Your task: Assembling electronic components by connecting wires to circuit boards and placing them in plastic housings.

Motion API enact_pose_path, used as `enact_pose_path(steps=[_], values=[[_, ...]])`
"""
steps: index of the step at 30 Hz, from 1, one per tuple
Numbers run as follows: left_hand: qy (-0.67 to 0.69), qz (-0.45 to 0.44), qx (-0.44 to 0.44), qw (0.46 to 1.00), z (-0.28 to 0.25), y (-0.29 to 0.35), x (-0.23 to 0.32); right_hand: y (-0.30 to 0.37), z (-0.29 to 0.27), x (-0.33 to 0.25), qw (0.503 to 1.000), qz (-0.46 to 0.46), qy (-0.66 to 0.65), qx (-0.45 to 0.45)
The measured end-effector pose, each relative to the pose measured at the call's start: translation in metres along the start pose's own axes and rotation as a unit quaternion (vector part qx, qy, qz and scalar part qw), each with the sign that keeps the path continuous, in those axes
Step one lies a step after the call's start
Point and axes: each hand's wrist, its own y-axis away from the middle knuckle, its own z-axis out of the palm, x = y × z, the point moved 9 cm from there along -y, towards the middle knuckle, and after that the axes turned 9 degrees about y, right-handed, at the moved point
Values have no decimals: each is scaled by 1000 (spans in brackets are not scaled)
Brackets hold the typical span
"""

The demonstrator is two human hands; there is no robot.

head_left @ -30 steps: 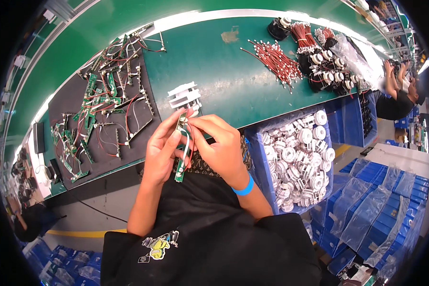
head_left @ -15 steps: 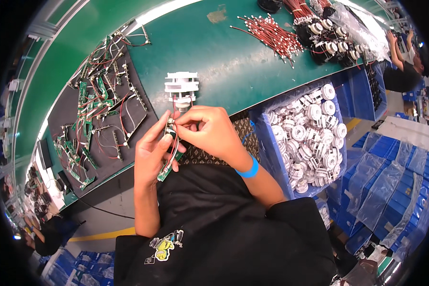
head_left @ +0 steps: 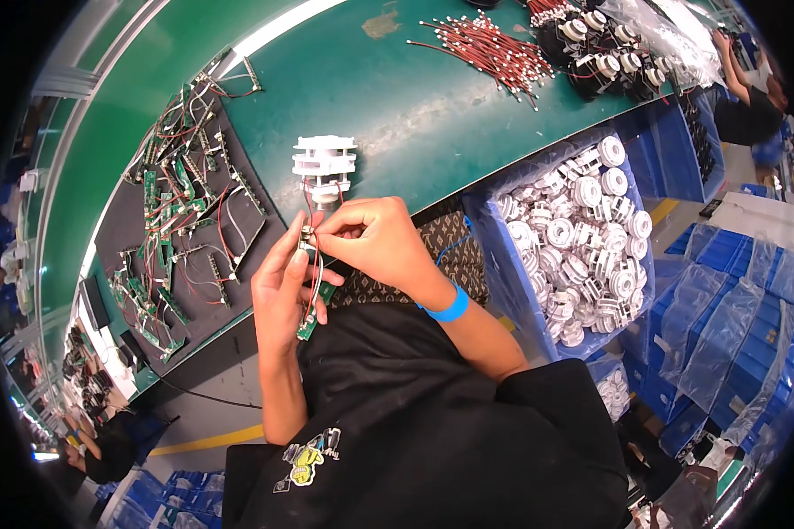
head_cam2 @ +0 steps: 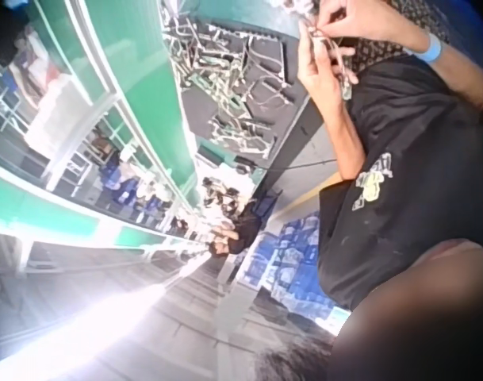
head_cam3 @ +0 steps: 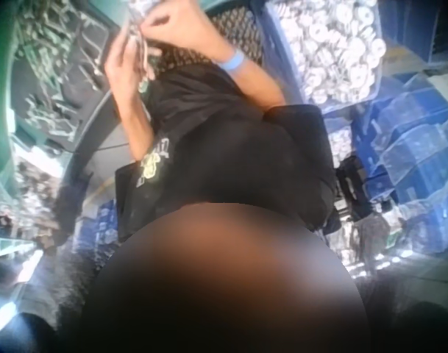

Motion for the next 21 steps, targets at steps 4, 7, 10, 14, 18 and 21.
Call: enact_pose_path(steps=[4, 7, 10, 14, 18, 21], values=[[8, 6, -1, 1000, -1, -2, 4, 1, 3, -2, 1000, -14, -2, 21], [36, -44, -39, 998, 6, -14, 11, 9, -13, -29, 985, -112, 114, 59], [81, -16, -124, 989, 17, -45, 52, 37, -47, -53, 957, -188, 96, 197], [15, 7, -153, 988, 19, -120, 104, 76, -81, -8, 950, -174, 149, 212], [-171, 101, -103, 975, 43, -203, 171, 123, -131, 42, 946, -30, 183, 267], [-255, 209, -34, 944, 29, -265, 217, 159, -167, 89, 927, 81, 153, 334]])
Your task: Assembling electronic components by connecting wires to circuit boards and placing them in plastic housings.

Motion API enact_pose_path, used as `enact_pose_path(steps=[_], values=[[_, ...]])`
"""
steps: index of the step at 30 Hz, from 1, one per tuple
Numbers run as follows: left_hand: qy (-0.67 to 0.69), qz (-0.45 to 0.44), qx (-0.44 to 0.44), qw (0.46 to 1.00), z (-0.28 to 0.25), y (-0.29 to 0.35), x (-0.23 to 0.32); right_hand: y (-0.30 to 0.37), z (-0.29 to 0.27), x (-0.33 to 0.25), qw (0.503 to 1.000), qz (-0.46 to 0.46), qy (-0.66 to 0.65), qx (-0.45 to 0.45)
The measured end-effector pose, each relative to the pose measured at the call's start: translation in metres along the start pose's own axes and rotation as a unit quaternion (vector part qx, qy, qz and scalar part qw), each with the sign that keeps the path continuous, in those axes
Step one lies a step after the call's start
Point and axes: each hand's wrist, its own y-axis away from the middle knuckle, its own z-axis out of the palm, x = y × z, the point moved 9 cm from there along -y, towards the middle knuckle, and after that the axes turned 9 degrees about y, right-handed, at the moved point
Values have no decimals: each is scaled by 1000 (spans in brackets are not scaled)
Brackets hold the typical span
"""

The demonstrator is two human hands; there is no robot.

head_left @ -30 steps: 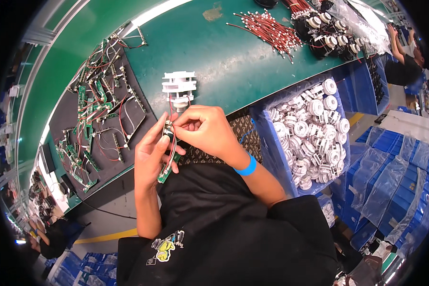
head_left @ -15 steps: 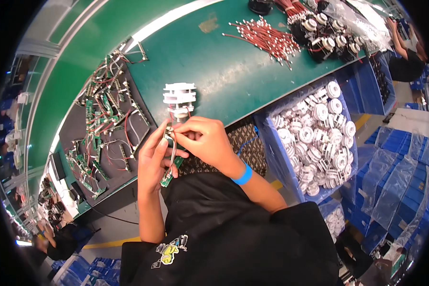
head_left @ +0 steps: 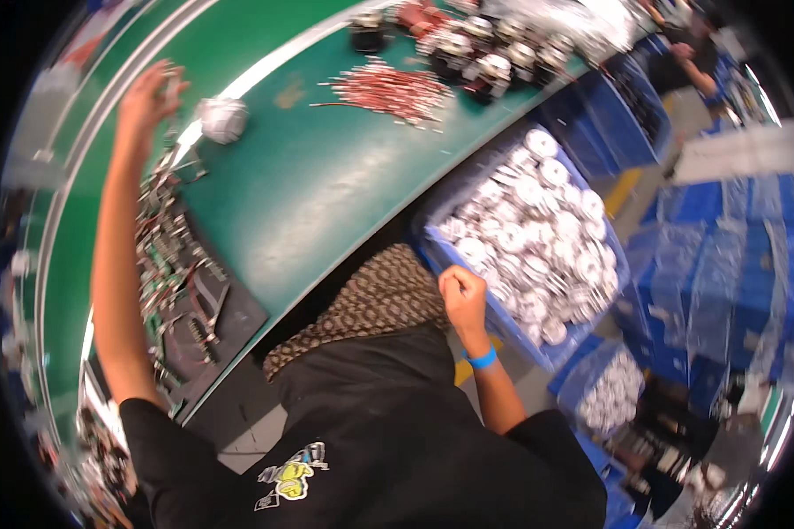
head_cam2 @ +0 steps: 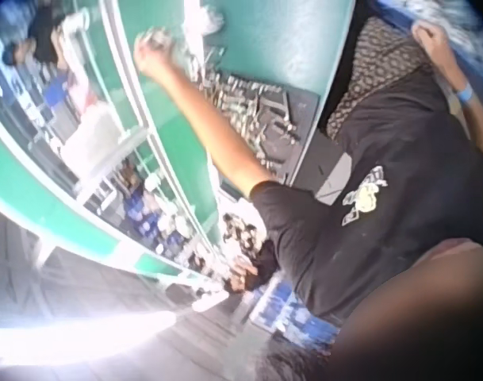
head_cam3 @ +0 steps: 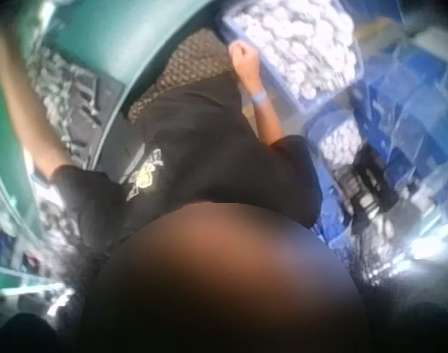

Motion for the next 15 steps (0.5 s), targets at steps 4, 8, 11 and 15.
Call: enact_pose_path(steps=[4, 8, 11, 15], values=[[-44, 37, 11, 998, -45, -94, -47, 2, -32, 78, 992, 101, -23, 73], [-388, 354, -19, 851, -70, -124, -74, 7, -69, 128, 972, 189, -57, 130], [-592, 161, -178, 769, -157, -133, -161, -1, -104, 156, 969, 158, 32, 186], [-549, -41, -275, 788, -169, -69, -238, 9, -219, 142, 830, 120, 374, 396]])
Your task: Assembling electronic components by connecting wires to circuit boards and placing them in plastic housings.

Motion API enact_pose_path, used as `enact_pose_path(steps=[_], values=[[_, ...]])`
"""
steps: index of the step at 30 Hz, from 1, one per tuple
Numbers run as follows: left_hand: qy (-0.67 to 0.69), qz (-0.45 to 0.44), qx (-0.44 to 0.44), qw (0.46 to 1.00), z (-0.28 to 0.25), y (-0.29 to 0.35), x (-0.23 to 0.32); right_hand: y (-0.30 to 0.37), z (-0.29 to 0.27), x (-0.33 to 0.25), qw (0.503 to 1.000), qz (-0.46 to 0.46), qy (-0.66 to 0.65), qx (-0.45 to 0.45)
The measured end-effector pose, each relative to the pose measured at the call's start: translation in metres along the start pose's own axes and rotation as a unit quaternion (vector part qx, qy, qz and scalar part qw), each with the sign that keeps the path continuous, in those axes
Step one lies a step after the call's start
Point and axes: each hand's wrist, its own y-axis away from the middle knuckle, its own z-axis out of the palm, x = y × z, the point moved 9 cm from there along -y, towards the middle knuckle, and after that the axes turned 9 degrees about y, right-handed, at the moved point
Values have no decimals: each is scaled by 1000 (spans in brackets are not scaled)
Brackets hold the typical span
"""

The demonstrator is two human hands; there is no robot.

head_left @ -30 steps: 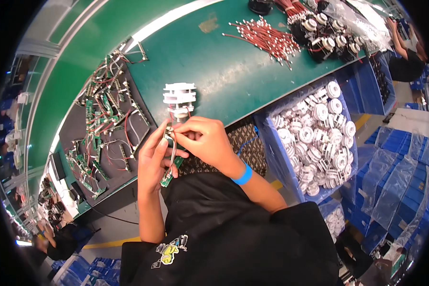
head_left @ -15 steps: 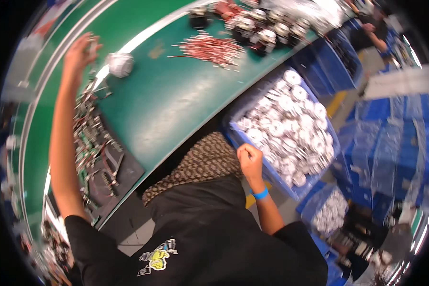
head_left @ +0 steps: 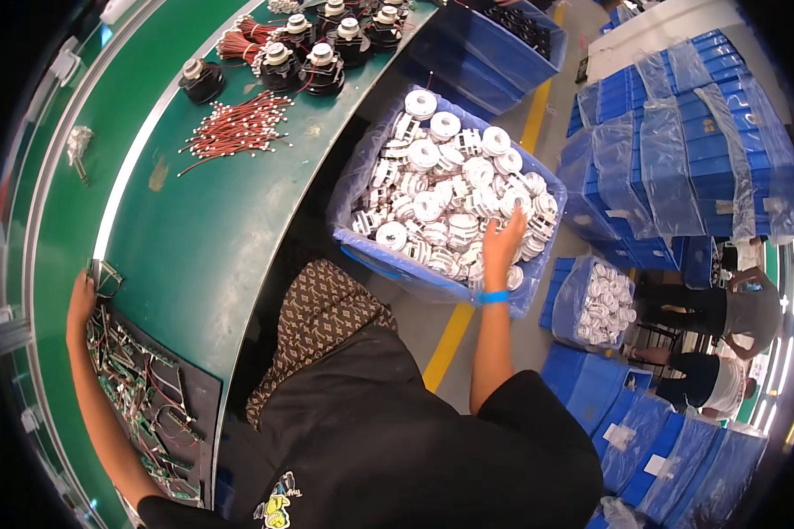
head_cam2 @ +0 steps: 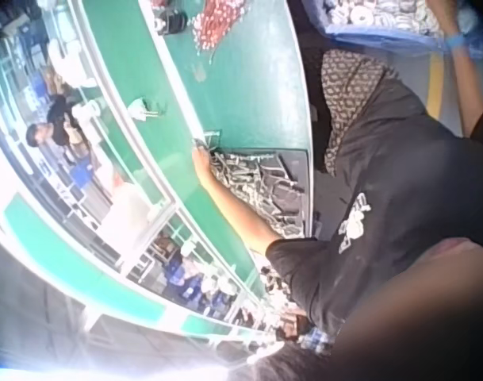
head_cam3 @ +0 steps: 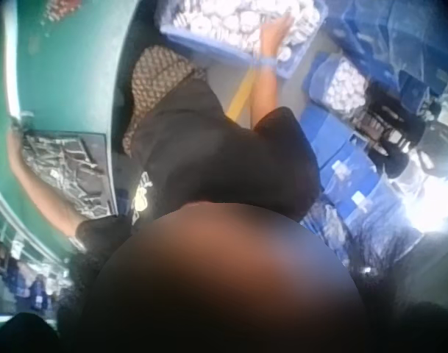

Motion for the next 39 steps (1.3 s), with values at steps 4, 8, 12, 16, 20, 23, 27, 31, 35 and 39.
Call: enact_pose_path(steps=[4, 8, 12, 16, 20, 23, 27, 31, 35, 39], values=[[30, 25, 148, 988, -26, 65, 66, -51, 6, 2, 984, -113, 125, -62], [83, 53, 179, 979, -51, 100, 123, -75, 54, 34, 946, -248, 175, -112], [161, 33, 266, 950, -75, 121, 151, -86, 6, 32, 958, -169, 200, -113], [217, -16, 337, 916, -111, 159, 168, -73, -40, 11, 937, 26, -337, -95], [413, -52, 374, 829, -121, 203, 180, -4, -21, -106, 516, 145, -809, -240], [449, -115, 253, 849, -97, 203, 173, 66, -20, -225, 547, 33, -713, -438], [498, -89, 293, 811, -63, 226, 132, 146, -57, -373, 581, -177, -599, -522], [267, 6, 542, 797, -80, 292, 191, 175, -55, -426, 684, -357, -478, -420], [-85, 107, 637, 758, -69, 341, 251, 202, -33, -443, 699, -459, -419, -355], [-39, -70, 557, 827, -70, 322, 193, 201, -30, -449, 706, -429, -423, -373]])
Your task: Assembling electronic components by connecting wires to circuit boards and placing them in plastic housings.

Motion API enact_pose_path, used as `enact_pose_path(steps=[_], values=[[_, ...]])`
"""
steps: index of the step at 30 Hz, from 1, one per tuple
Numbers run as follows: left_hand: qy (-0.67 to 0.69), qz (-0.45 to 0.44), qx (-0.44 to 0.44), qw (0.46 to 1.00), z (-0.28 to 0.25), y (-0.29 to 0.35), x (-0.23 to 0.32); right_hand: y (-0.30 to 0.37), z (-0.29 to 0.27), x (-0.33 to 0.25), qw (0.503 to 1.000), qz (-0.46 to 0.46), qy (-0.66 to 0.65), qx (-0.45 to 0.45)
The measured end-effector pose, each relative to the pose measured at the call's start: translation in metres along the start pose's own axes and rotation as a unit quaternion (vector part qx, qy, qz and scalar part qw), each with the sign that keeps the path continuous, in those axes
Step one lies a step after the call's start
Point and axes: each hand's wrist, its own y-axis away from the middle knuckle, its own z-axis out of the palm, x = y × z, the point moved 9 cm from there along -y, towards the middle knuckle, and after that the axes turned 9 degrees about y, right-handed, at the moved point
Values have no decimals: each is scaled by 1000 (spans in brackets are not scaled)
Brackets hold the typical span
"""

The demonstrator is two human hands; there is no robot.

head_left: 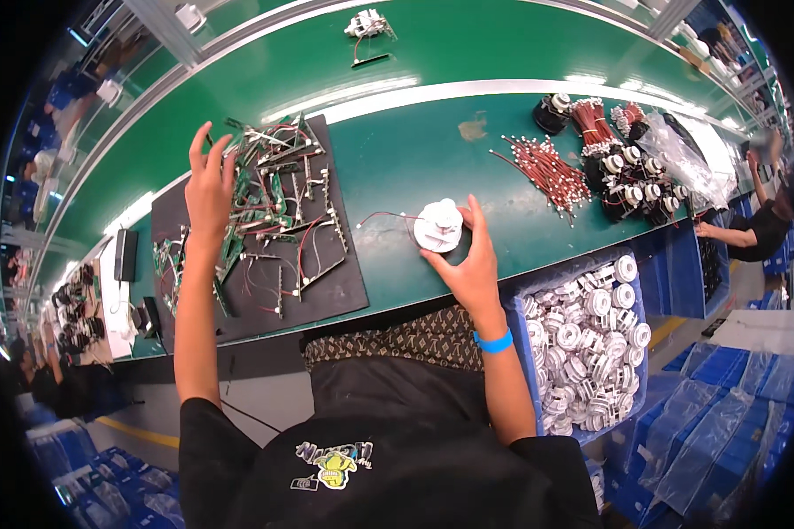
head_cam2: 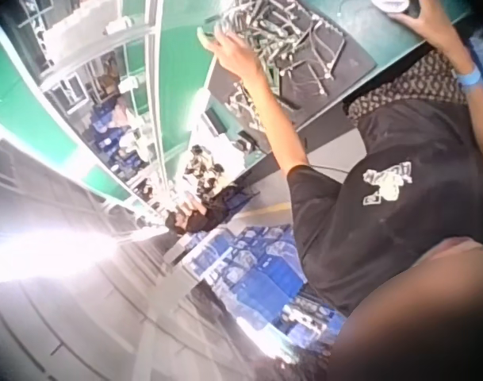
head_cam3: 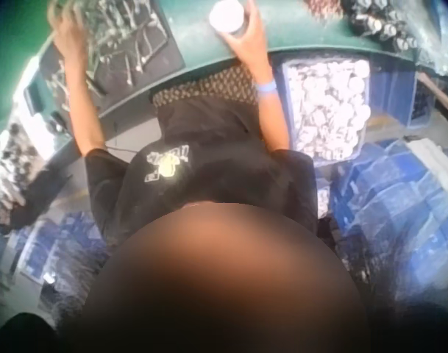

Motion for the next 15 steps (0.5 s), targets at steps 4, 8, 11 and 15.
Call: enact_pose_path(steps=[4, 8, 11, 15], values=[[14, 167, 68, 983, -21, 17, 10, 5, 0, -2, 999, -18, 35, -4], [25, 156, 55, 986, -32, 9, 15, 1, -3, -1, 997, -16, 72, 12], [29, 220, 135, 966, -52, 25, 13, 9, -2, -3, 997, -18, 80, 2], [83, 123, 168, 975, -54, 21, 21, 7, -1, -3, 996, -24, 84, -1]])
